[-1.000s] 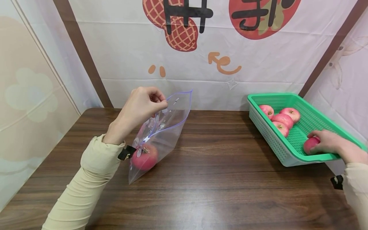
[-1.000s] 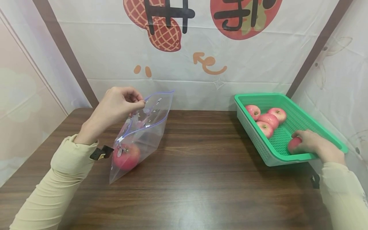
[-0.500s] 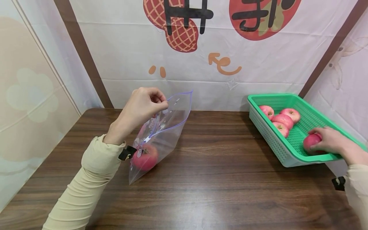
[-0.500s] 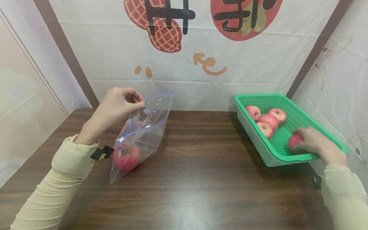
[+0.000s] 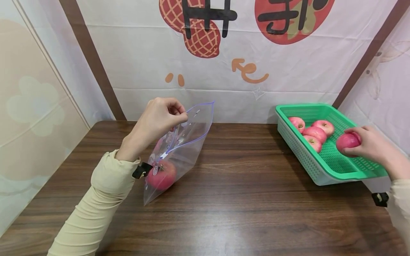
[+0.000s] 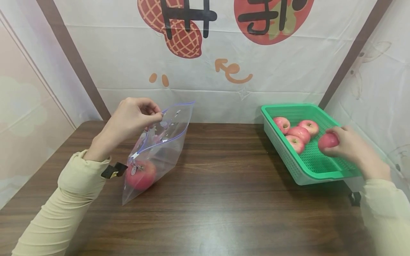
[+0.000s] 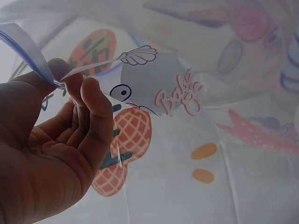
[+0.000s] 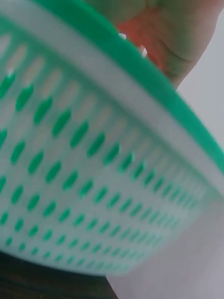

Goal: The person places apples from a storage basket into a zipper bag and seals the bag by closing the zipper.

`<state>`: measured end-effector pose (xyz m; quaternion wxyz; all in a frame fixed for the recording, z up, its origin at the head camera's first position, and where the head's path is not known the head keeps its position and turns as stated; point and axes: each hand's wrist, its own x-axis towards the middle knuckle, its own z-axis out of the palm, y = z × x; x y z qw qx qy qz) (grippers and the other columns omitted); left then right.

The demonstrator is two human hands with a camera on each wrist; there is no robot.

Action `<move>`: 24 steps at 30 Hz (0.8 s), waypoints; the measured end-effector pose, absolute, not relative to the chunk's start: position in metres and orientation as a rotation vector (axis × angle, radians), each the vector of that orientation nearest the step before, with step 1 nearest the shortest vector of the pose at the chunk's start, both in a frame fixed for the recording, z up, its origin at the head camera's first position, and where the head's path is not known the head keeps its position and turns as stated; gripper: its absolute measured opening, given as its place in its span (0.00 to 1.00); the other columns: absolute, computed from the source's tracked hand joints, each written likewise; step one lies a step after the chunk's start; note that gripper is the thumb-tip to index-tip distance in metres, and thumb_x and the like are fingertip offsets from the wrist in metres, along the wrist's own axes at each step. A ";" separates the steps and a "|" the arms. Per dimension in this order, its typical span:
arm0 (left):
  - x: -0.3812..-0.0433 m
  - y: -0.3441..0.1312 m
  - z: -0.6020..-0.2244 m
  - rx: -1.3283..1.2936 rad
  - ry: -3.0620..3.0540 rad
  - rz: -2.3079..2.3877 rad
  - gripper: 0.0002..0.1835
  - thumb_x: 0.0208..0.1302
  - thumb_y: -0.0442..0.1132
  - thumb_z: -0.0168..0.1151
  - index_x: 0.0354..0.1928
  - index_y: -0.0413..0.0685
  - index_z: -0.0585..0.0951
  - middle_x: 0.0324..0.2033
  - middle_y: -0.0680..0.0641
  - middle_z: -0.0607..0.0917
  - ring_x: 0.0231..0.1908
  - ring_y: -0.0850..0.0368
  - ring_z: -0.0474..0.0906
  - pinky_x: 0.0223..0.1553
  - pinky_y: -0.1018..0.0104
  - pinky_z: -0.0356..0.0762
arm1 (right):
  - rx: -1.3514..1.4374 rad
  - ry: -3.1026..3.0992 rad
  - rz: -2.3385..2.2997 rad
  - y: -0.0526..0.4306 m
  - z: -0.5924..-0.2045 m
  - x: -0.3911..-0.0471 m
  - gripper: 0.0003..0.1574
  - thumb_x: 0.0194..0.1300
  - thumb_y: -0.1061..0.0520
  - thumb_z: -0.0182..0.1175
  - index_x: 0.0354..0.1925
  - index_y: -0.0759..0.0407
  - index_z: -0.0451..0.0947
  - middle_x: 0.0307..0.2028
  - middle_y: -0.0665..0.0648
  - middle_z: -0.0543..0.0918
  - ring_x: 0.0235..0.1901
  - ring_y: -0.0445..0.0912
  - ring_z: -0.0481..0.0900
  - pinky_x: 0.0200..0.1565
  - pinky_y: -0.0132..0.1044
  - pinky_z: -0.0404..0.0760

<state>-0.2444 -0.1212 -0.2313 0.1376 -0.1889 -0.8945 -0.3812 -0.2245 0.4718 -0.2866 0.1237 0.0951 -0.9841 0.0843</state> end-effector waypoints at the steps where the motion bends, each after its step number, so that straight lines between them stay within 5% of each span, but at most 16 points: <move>1: -0.244 -0.121 -0.231 -0.546 -2.586 -1.100 0.05 0.54 0.38 0.60 0.29 0.51 0.84 0.21 0.49 0.83 0.17 0.56 0.76 0.20 0.67 0.71 | 0.268 -2.860 0.243 0.469 -0.284 -0.225 0.39 0.43 0.59 0.76 0.51 0.78 0.72 0.41 0.80 0.72 0.39 0.68 0.72 0.27 0.43 0.74; 12: -0.246 -0.121 -0.232 -0.549 -2.588 -1.092 0.05 0.53 0.38 0.59 0.28 0.52 0.84 0.20 0.50 0.82 0.17 0.56 0.76 0.20 0.67 0.71 | 0.243 -2.756 0.247 0.437 -0.253 -0.223 0.41 0.45 0.59 0.76 0.56 0.72 0.70 0.49 0.78 0.68 0.43 0.71 0.68 0.30 0.64 0.77; 24: -0.245 -0.120 -0.233 -0.553 -2.597 -1.091 0.04 0.53 0.38 0.60 0.29 0.52 0.83 0.21 0.50 0.82 0.18 0.57 0.76 0.21 0.67 0.72 | 0.300 -2.682 0.247 0.397 -0.218 -0.228 0.43 0.51 0.59 0.74 0.63 0.65 0.70 0.57 0.75 0.67 0.51 0.70 0.67 0.39 0.67 0.73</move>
